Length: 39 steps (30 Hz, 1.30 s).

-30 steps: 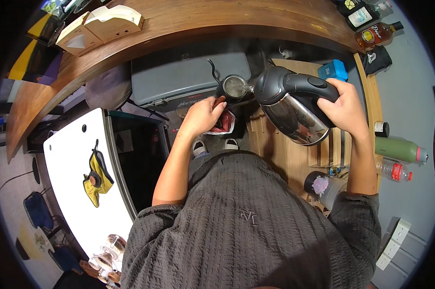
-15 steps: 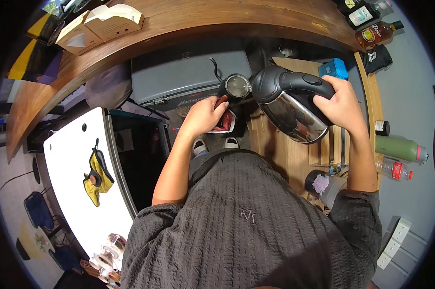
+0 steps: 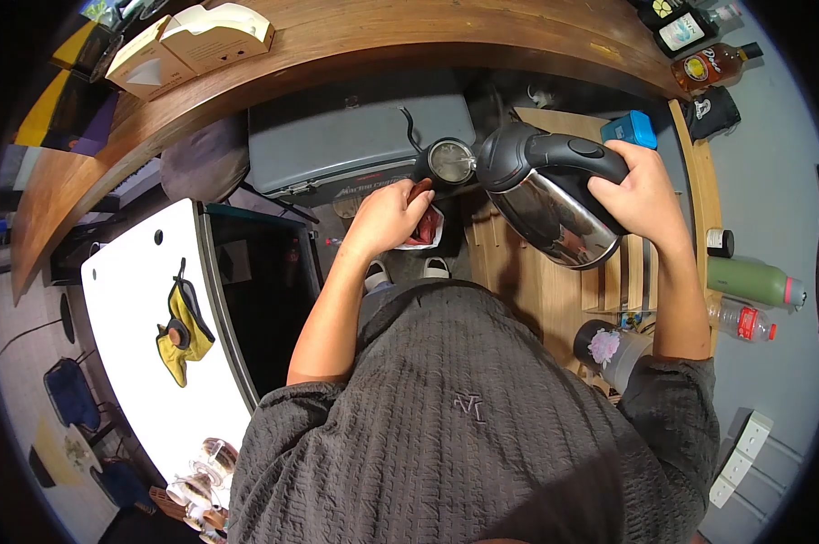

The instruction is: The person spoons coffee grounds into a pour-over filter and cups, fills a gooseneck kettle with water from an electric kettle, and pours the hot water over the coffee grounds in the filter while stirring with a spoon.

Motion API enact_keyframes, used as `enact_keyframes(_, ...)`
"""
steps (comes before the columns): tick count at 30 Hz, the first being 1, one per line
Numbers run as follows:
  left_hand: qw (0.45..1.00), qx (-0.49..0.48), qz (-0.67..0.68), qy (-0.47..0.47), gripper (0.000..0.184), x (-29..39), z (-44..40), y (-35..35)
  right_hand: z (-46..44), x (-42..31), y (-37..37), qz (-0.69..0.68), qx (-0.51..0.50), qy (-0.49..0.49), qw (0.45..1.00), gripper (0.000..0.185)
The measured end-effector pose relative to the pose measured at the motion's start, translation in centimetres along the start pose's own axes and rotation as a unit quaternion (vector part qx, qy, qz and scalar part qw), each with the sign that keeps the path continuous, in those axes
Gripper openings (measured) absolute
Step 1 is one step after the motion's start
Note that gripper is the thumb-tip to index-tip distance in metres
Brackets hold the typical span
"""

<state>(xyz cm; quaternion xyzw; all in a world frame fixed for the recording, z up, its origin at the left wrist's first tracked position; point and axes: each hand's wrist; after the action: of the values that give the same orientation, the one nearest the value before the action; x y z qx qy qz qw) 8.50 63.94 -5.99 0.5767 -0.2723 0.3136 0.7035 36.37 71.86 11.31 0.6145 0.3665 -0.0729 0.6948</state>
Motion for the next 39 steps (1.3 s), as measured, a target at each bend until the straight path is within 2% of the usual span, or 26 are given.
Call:
enact_keyframes(21, 1.000, -0.020, -0.001, 0.002, 0.042, -0.1, -0.4, -1.2, 0.0, 0.6, 0.0, 0.006, -0.007, -0.002, 1.000, 0.028)
enact_keyframes(27, 1.000, -0.023, 0.008, -0.002, 0.042, -0.6, -0.6, -1.8, 0.4, 0.4, 0.2, 0.008, -0.011, -0.019, 1.000, 0.029)
enact_keyframes(30, 1.000, -0.030, 0.008, 0.005, 0.040, -0.4, -0.7, -1.8, 0.6, 0.2, 0.5, 0.046, -0.057, -0.067, 0.995, 0.027)
enact_keyframes(32, 0.999, -0.033, 0.009, 0.008, 0.040, -0.3, -0.8, -1.9, 0.9, 0.8, 0.1, -0.005, -0.006, -0.039, 0.999, 0.029)
enact_keyframes(39, 0.999, -0.016, 0.049, -0.010, 0.044, -0.1, -1.2, -2.7, 2.7, 3.2, -0.5, -0.105, 0.024, -0.064, 0.992, 0.025)
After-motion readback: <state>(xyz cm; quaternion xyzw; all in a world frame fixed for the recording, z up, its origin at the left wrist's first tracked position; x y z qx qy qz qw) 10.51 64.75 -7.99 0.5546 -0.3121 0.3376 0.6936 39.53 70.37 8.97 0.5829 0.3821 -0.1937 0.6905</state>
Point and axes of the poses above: each hand's wrist, its own z-axis away from the middle knuckle, its own y-axis out of the back of the hand, x = y × z, and after that the axes turned 4 degrees about -z, right-handed
